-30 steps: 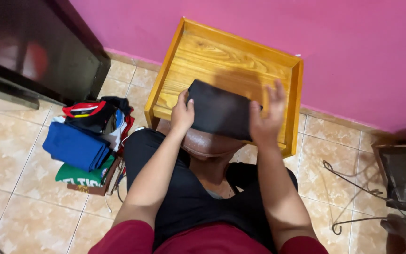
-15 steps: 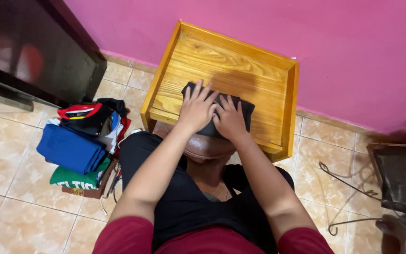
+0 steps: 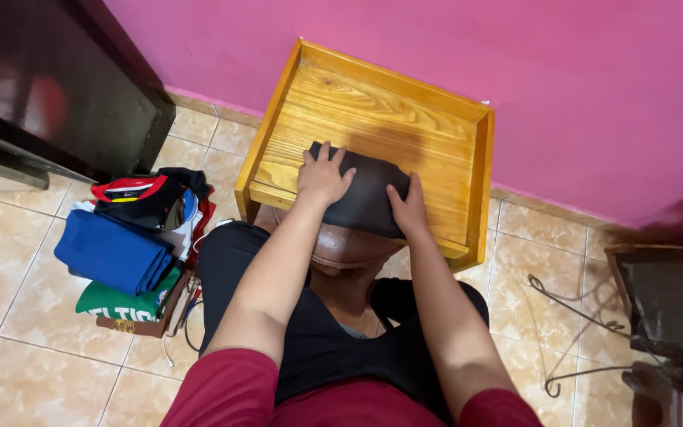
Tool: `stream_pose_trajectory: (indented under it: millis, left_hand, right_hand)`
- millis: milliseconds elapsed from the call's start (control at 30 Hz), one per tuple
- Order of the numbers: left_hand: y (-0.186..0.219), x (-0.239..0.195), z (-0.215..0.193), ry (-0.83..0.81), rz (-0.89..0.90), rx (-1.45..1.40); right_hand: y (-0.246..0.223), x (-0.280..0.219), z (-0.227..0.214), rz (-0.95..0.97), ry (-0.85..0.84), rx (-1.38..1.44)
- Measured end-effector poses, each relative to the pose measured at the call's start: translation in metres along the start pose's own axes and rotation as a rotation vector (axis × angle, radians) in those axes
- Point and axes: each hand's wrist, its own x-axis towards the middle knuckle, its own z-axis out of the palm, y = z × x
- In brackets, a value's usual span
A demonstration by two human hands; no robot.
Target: The person folds a black cloth on a small wooden table, then places it on a pile of clothes on the floor. They repeat this process with another black cloth and a blue cloth, folding each item neatly before stacking them.
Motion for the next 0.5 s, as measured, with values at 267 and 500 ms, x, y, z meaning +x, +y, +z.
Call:
stream_pose_trajectory:
  millis: [267,500]
  left_hand:
    - [-0.012,-0.002,-0.002,0.065,0.071,-0.038]
    - [-0.001,-0.086,-0.010,0.430,-0.011,-0.169]
  right_hand:
    - [-0.029,-0.062,-0.005,0.191,0.110,0.561]
    - [-0.021,-0.070,0.001,0.227,0.116,0.930]
